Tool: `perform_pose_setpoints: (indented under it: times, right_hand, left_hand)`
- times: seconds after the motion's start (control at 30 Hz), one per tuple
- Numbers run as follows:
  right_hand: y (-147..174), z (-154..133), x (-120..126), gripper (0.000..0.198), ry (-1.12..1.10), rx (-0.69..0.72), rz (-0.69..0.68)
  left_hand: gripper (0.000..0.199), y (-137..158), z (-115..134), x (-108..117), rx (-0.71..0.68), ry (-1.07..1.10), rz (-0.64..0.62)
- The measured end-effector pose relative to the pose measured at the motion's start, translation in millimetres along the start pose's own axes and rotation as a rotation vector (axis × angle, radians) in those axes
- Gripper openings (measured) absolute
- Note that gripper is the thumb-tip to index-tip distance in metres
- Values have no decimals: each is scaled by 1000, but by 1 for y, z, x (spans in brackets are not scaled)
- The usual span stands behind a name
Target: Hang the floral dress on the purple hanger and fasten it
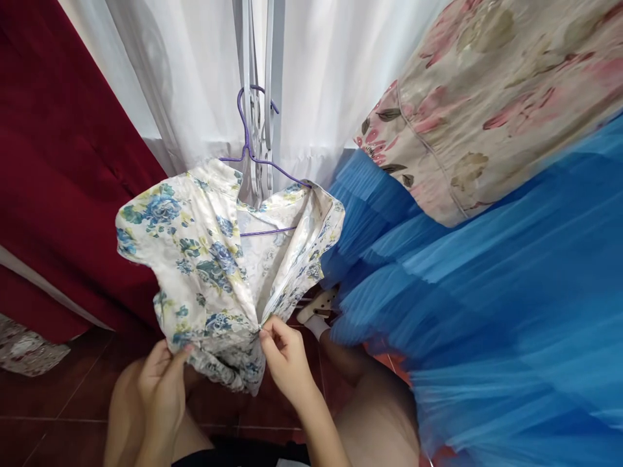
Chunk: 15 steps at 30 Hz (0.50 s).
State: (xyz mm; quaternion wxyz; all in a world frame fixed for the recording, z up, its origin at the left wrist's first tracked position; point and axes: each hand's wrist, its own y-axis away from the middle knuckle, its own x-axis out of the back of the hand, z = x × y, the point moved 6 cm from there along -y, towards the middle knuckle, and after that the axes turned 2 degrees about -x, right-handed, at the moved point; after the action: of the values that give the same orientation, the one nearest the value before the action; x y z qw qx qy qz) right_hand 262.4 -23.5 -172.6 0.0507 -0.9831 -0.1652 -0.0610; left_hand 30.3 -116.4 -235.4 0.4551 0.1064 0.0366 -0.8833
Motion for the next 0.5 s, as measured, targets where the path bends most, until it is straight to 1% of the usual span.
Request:
perform_pose_setpoints:
  times: [0.03, 0.07, 0.1, 0.13, 0.17, 0.27, 0.3, 0.33, 0.4, 0.5]
  right_hand:
    - [2, 0, 0, 29, 8, 2, -15]
    - [4, 0, 0, 28, 19, 6, -20]
    - [6, -1, 1, 27, 33, 11, -16]
    - [7, -3, 2, 26, 51, 15, -9]
    - [8, -5, 3, 25, 73, 19, -3]
    - [12, -12, 5, 22, 141, 26, -8]
    - [14, -15, 5, 21, 163, 31, -20]
    - [16, -19, 6, 21, 186, 41, -36]
    - [18, -27, 8, 22, 240, 83, -76]
    - [16, -42, 15, 20, 344, 217, -105]
  left_hand:
    - [43, -3, 9, 5, -126, 18, 103]
    - [41, -2, 18, 7, -247, 9, 175]
    - [38, 1, 27, 3, -349, -24, 193]
    - [32, 7, 33, -5, -421, -73, 147]
    - [26, 13, 36, -18, -463, -126, 43]
    - [10, 41, 31, -65, -467, -223, -371]
    - [9, 50, 28, -78, -471, -224, -473]
    - [11, 58, 25, -89, -481, -217, -540]
    - [16, 67, 21, -104, -509, -196, -591]
    - [8, 70, 22, -113, -534, -157, -576]
